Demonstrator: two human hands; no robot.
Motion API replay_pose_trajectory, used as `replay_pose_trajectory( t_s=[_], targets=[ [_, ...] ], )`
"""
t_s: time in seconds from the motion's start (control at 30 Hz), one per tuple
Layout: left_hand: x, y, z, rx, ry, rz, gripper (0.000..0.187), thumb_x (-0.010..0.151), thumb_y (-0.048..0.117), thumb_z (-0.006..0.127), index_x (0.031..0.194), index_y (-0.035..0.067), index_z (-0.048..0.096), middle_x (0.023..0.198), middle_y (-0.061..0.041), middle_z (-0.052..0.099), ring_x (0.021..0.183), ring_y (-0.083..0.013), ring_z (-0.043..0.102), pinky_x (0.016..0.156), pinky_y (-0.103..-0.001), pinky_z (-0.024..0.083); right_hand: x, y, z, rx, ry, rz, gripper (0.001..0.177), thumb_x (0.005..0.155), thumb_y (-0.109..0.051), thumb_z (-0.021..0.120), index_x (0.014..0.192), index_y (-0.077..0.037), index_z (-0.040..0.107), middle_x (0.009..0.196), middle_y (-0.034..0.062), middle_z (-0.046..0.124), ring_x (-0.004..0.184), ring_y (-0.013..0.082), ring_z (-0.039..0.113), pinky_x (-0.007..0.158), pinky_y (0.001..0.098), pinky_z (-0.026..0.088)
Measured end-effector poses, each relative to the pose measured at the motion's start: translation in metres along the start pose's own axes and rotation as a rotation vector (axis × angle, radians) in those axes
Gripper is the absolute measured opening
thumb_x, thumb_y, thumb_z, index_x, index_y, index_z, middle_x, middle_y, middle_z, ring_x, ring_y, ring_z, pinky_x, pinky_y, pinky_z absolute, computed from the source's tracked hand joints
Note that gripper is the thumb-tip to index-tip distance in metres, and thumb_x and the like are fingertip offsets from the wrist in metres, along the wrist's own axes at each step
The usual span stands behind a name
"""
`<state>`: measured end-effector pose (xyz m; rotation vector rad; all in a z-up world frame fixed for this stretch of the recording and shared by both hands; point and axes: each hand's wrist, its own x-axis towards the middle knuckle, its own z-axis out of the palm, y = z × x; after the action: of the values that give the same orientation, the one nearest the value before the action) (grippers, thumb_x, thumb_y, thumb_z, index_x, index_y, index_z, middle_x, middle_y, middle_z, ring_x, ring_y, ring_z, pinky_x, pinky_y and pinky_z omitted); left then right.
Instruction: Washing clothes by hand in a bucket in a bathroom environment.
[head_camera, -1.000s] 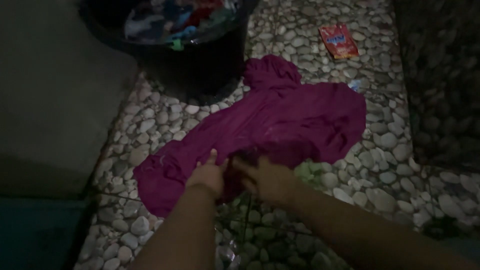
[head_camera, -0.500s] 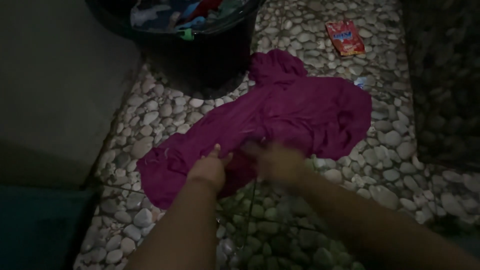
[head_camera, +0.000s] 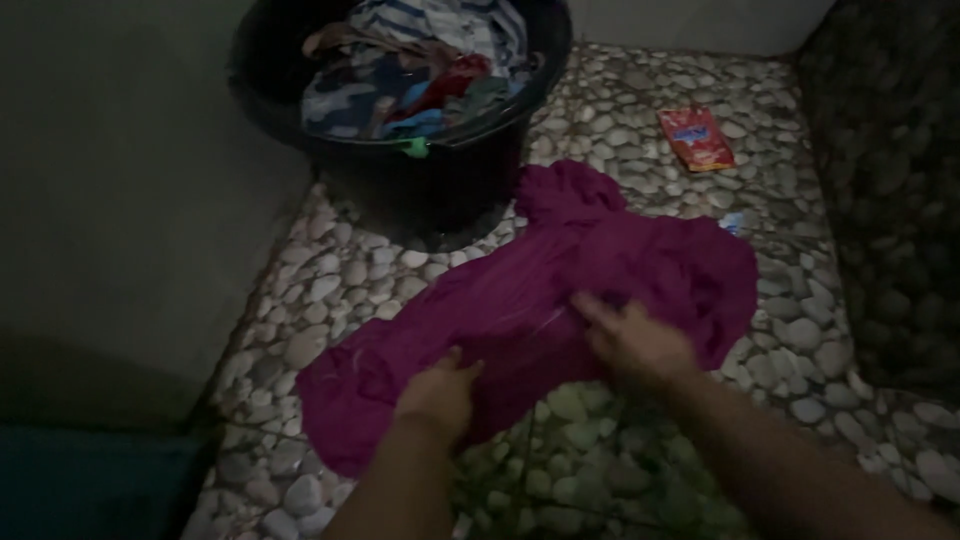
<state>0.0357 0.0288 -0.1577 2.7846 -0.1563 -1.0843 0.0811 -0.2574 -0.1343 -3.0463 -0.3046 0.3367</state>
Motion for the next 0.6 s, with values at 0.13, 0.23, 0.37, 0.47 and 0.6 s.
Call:
replay_pose_trajectory(
  t_s=[0.13,0.23,0.37,0.47,0.6],
  targets=[
    [0.022,-0.006,0.01,0.17,-0.028,0.04,0.066,0.104,0.016,0.042,0.163,0.034,0.022,0.172,-0.01,0.008,0.144,-0.0372,0.04,0.115,-0.051,0.04,0.02,-0.017,-0.02,0.232,-0.226,0.405,0.066,0.106,-0.044,0.041,0.166,-0.039,0.015,0.13,0.0229,0.06,0.104,0.0375,0.067,0.095,0.0493,0.057],
    [0.027,-0.013,0.017,0.274,-0.016,0.074,0.064,0.105,0.016,0.041,0.164,0.032,0.022,0.171,-0.014,0.009,0.147,-0.0378,0.036,0.115,-0.051,0.04,0.037,-0.024,0.055,0.606,0.118,0.212,0.064,0.105,-0.04,0.052,0.16,-0.019,0.027,0.137,0.0231,0.055,0.107,0.0415,0.057,0.09,0.0531,0.048],
    [0.037,-0.02,0.039,0.18,-0.004,0.073,0.057,0.106,0.017,0.039,0.162,0.029,0.031,0.172,-0.012,0.015,0.147,-0.0342,0.043,0.116,-0.046,0.043,0.033,-0.03,0.094,-0.078,0.016,-0.34,0.051,0.099,-0.038,0.054,0.147,-0.024,0.042,0.118,0.009,0.067,0.093,0.0317,0.063,0.084,0.0485,0.055],
    [0.017,-0.011,0.016,0.178,-0.025,0.065,0.065,0.104,0.014,0.04,0.163,0.031,0.023,0.173,-0.011,0.006,0.147,-0.0349,0.04,0.117,-0.045,0.04,0.011,-0.05,-0.008,-0.149,-0.169,-0.098,0.057,0.102,-0.043,0.047,0.155,-0.039,0.029,0.122,0.0137,0.062,0.091,0.0311,0.067,0.079,0.0464,0.059],
    [0.008,-0.008,0.014,0.062,-0.023,0.029,0.069,0.102,0.01,0.04,0.163,0.038,0.025,0.175,-0.004,0.0,0.149,-0.0349,0.038,0.118,-0.046,0.04,0.017,-0.085,-0.03,0.338,-0.246,0.362,0.069,0.105,-0.052,0.044,0.166,-0.04,0.015,0.131,0.0234,0.059,0.102,0.0365,0.065,0.087,0.0503,0.055]
  ],
)
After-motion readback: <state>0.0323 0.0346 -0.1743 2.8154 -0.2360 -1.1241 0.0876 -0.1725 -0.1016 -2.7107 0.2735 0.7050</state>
